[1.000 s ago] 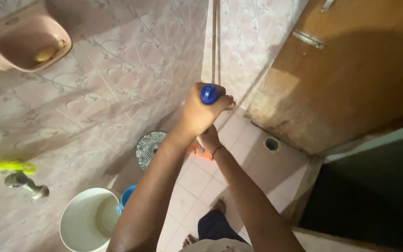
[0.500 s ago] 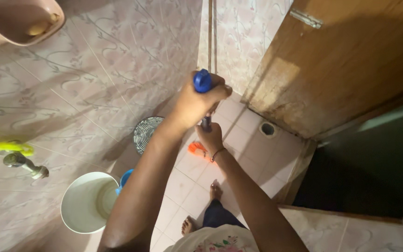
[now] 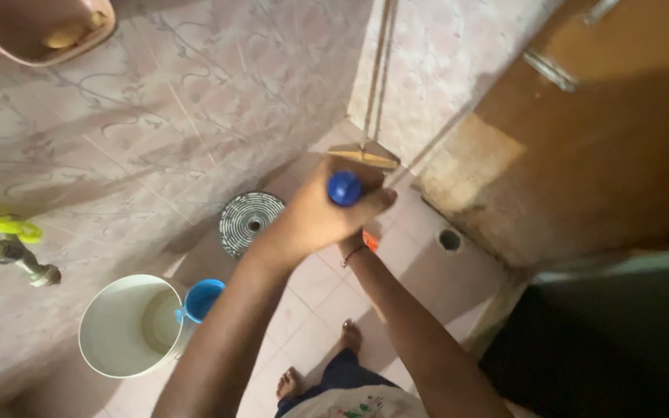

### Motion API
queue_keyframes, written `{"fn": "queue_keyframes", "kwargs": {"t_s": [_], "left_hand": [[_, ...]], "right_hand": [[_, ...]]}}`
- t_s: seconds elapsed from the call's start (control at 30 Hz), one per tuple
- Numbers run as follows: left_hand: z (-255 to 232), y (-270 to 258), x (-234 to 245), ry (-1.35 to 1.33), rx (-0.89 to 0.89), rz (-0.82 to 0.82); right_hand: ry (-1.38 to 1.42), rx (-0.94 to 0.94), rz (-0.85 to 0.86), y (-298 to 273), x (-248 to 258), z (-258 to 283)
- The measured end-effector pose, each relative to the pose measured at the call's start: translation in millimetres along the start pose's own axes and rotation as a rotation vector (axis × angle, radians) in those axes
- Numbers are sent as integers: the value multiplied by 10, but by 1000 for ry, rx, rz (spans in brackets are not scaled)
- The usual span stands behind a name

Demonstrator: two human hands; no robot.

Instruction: The person cleans a squat toilet by mopping the tiled floor and toilet surfaces, and then rinsing the area by pouring water from a bucket using a mug.

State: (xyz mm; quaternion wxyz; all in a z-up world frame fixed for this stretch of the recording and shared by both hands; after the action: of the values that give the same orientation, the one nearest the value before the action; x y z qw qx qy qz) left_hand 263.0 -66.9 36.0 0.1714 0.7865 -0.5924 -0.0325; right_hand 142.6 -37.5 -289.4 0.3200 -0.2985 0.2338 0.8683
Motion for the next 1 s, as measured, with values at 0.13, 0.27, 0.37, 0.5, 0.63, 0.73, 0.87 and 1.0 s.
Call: {"fn": "queue_keyframes", "kwargs": {"t_s": [0.13,0.27,0.37,0.5,0.63,0.73,0.87,1.0], "left_hand": [[306,38,12,18,201,-27],[617,71,41,176,-101,-113],[886,63,-9,200,-98,-129],[1036,142,-119,307,-157,-214],[1127,353,-140,315,-125,-236],[1089,506,-157,311,-169,-284],[1094,694,-209,255,-7,-265],[892,886,-115,254,-102,-336]], "right_hand": [[299,-396,165,360,-148,24],[-93,-557,352,645,-92,109],[-402,-573,380,817,61,-56],[-481,-575,363,943,323,-138],[-304,-589,411,1060,380,-65],[63,-523,457,1068,273,131],[592,-231,615,1007,157,298],[351,-323,345,1225,762,-76]]}}
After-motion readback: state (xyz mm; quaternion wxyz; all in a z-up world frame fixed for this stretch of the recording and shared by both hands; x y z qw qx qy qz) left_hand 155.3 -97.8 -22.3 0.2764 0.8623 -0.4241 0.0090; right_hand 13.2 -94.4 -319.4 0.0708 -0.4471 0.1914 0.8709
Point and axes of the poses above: each hand's wrist, its own y-axis towards the middle knuckle, its own x-axis out of the back of the hand, z = x × y, the point moved 4 cm from there along y, towards the middle knuckle, and after that the axes turned 2 degrees about z, right-handed, at the moved point
